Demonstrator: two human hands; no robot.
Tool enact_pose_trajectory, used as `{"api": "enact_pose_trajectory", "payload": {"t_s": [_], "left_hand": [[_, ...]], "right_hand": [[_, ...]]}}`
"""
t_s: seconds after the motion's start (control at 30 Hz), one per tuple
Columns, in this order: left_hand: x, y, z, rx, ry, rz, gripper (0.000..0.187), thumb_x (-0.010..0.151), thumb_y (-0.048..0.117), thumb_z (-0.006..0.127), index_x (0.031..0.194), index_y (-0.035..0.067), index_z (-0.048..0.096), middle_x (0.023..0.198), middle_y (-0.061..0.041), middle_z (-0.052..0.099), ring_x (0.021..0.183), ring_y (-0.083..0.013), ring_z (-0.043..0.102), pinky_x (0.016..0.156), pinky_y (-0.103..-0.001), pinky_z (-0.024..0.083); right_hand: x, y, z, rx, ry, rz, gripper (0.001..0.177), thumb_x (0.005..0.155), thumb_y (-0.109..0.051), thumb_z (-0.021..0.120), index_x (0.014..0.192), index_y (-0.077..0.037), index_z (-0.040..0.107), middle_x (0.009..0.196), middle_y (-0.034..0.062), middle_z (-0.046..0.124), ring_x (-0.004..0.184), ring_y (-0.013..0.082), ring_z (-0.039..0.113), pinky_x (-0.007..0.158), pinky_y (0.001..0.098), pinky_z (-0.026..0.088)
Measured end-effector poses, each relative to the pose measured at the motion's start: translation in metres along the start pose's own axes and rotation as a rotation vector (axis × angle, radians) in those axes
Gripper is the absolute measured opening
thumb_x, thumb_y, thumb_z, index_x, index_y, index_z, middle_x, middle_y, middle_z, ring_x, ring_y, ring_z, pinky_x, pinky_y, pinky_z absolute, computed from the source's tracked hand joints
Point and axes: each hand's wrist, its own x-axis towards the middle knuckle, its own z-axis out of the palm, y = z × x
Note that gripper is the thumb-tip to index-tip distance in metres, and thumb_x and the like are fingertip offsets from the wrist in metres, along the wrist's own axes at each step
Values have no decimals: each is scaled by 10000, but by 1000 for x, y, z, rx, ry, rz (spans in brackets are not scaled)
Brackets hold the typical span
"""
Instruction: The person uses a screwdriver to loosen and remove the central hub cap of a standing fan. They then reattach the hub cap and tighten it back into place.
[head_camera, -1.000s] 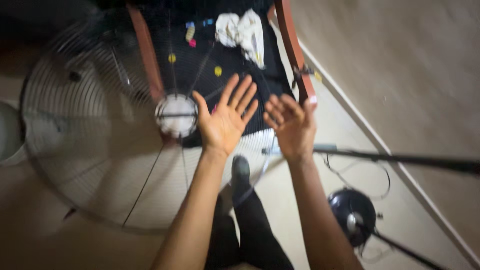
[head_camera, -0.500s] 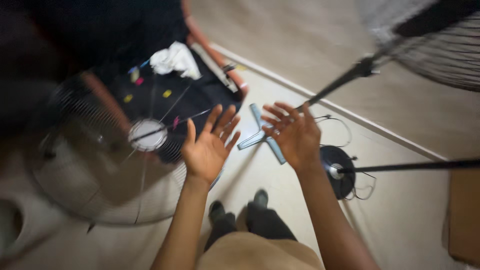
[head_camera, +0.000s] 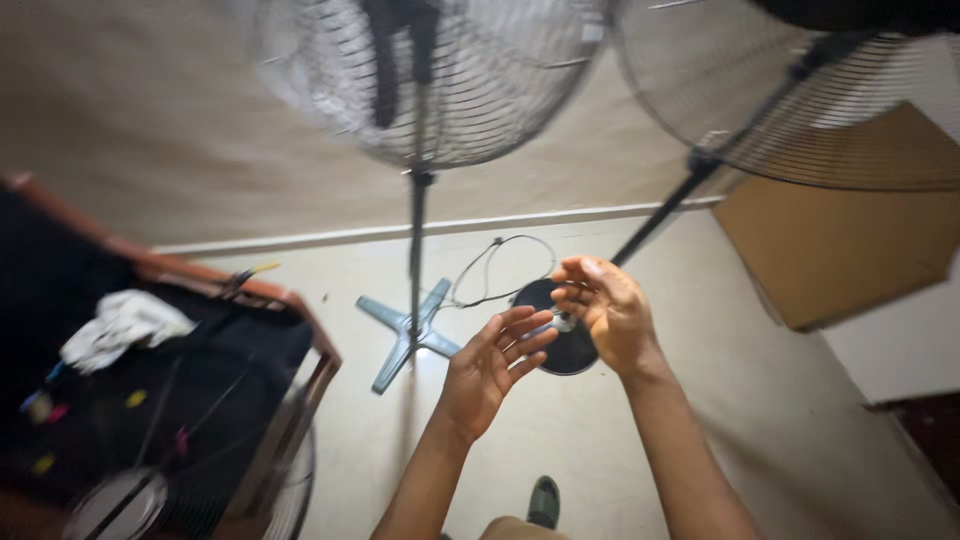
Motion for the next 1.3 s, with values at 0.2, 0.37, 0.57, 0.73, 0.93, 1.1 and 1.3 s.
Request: {"api": "enact_pose_trajectory", "payload": {"t_s": [0.2,0.37,0.57,0.73,0.93,1.1,1.3], "left_hand": [[86,-50,66,206,-134,-14,464,1028,388,505,1343,53,563,1396,-157,631,1283,-246,619,1020,-362,504],[181,-79,130,542,-79,128,417,1001,294,652,1315,20,673,1171,-181,666,1052,-211,560,907,-353,429],[306,-60,226,1034,-147,835,354,962,233,728,1237,18,671,1278,-115,705,1200,-207,683,1057,-363,533],[373,-20,293,1398,-113,1315,373,912,90,762,1267,128,657,1329,-55,657,1265,-254,653,1105,-394,529],[418,-7,313,1715,76,1352,433,817,112,786,1229,130,654,1249,-81,622,1232,-307,562,1079,-469,384],[431,-8,292,1782,84,1268,441,797,131,792,1218,143,660,1170,-70,632,1187,-298,572,1058,-471,361],[441,6,303,1618,111,1330,404,920,163,794,1283,189,620,1293,-51,585,1233,-254,597,1062,-419,479]], "right_hand": [[5,-71,-111,18,139,-159,393,943,-345,656,1168,-25,621,1077,146,687,968,246,674,857,404,554],[54,-133,-178,27,224,-231,495,900,-410,702,1194,-40,555,1063,135,677,992,268,684,836,441,559],[154,-211,-222,-53,360,-294,1095,722,-625,758,1505,9,328,1333,299,529,1245,405,626,945,527,577],[217,-257,-212,48,326,-402,1267,654,-675,798,1514,18,176,1432,406,393,1391,564,446,1053,644,487],[235,-292,-196,401,286,-478,874,745,-467,926,1368,67,627,1148,229,660,615,239,332,510,366,336],[240,-302,-176,330,627,-540,591,703,-316,858,1144,43,695,988,136,740,784,238,732,540,364,569],[245,-304,-165,267,725,-771,554,648,-151,829,1157,-9,660,1076,118,720,924,241,745,798,379,661]]}}
